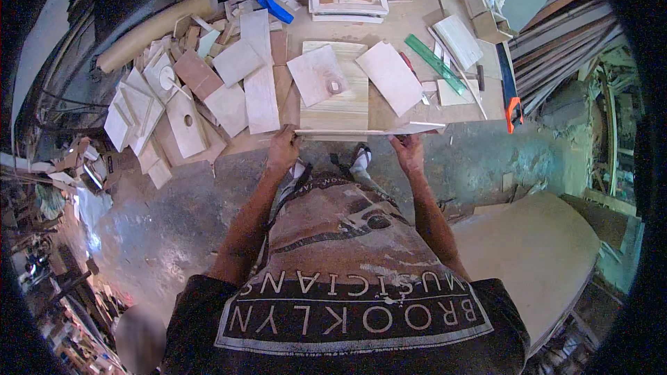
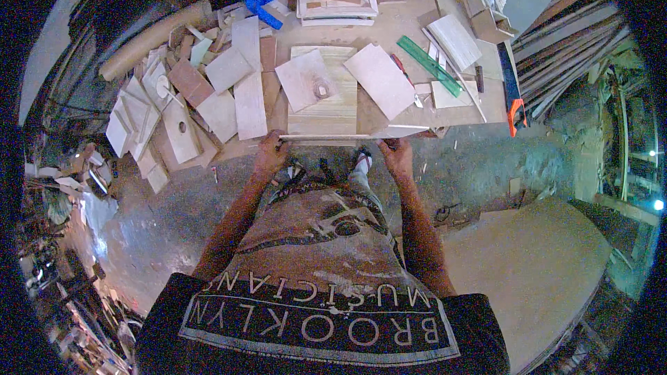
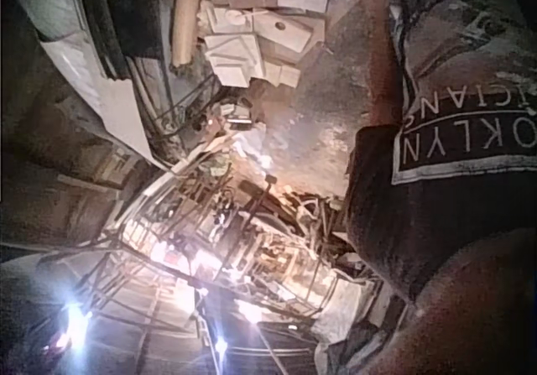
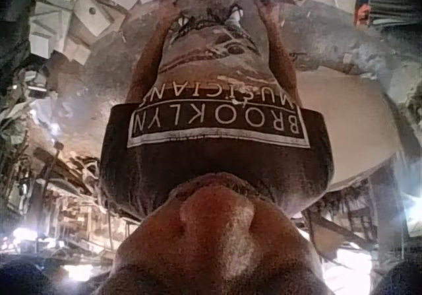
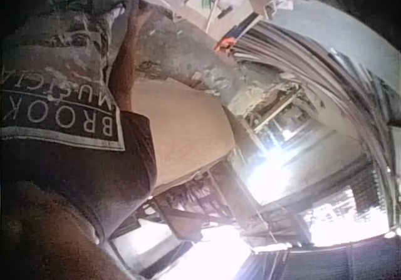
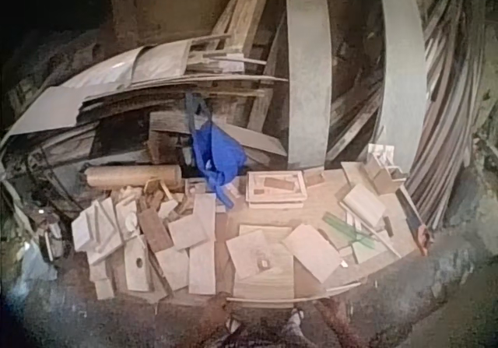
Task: Using a hand saw to cut a piece of wood and inspecting various wood scraps on a workbench.
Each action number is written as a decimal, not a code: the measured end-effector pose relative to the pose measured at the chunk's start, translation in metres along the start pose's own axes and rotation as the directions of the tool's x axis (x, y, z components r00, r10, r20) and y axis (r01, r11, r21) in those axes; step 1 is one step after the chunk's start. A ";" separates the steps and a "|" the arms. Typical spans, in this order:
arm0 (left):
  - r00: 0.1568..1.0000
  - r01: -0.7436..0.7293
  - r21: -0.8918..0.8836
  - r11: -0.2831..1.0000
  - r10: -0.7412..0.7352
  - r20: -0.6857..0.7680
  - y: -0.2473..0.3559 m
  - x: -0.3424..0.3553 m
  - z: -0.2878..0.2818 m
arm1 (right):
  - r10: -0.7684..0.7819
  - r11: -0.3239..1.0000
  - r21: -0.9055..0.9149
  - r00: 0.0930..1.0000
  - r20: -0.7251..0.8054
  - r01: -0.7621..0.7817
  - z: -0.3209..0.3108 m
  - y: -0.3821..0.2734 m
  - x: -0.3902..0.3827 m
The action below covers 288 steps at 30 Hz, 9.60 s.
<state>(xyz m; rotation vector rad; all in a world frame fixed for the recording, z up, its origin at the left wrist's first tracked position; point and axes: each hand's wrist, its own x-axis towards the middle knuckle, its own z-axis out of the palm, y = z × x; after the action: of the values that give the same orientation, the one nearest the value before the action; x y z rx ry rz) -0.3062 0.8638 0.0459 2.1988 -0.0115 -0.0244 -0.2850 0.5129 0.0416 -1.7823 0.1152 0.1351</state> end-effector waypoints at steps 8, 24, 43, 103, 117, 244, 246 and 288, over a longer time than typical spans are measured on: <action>0.983 0.052 0.110 0.993 -0.032 -0.183 0.008 -0.007 0.011 | 0.108 0.990 -0.088 0.992 -0.068 -0.114 -0.001 -0.006 -0.009; 0.915 0.376 -0.168 0.911 -0.394 -0.091 0.027 -0.015 0.017 | 0.087 0.982 -0.164 0.993 -0.076 -0.098 -0.010 0.003 -0.007; 0.799 0.358 -0.911 0.205 -0.572 0.185 0.056 -0.035 0.022 | -0.077 0.996 -0.014 0.952 0.297 0.085 -0.056 0.017 0.017; 0.865 0.424 -0.505 0.751 -0.501 -0.018 -0.004 -0.028 0.045 | -0.309 0.709 -0.556 0.900 0.309 0.434 -0.047 0.024 0.028; 0.831 0.486 -0.484 0.728 -0.556 -0.001 0.011 -0.021 0.043 | -0.348 0.762 -0.459 0.887 0.304 0.457 -0.044 -0.003 0.025; 0.982 -0.003 -0.990 0.140 -0.189 -0.029 0.116 0.087 -0.074 | -0.017 0.736 0.675 0.997 0.079 -0.041 -0.028 -0.146 0.111; 0.980 -0.041 -0.988 0.148 -0.188 -0.069 0.129 0.103 -0.070 | 0.017 0.717 0.693 0.996 0.092 -0.076 -0.009 -0.157 0.084; 0.890 0.115 -0.970 -0.216 -0.410 0.197 0.079 0.038 0.056 | -0.449 0.654 -0.517 0.833 0.321 0.552 -0.044 -0.060 0.036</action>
<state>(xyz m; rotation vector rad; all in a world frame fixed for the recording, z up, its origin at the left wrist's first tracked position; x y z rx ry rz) -0.2695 0.7713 0.0762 0.4315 0.4853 -0.0372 -0.2390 0.4829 0.1036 -2.3535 -0.6210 -0.1030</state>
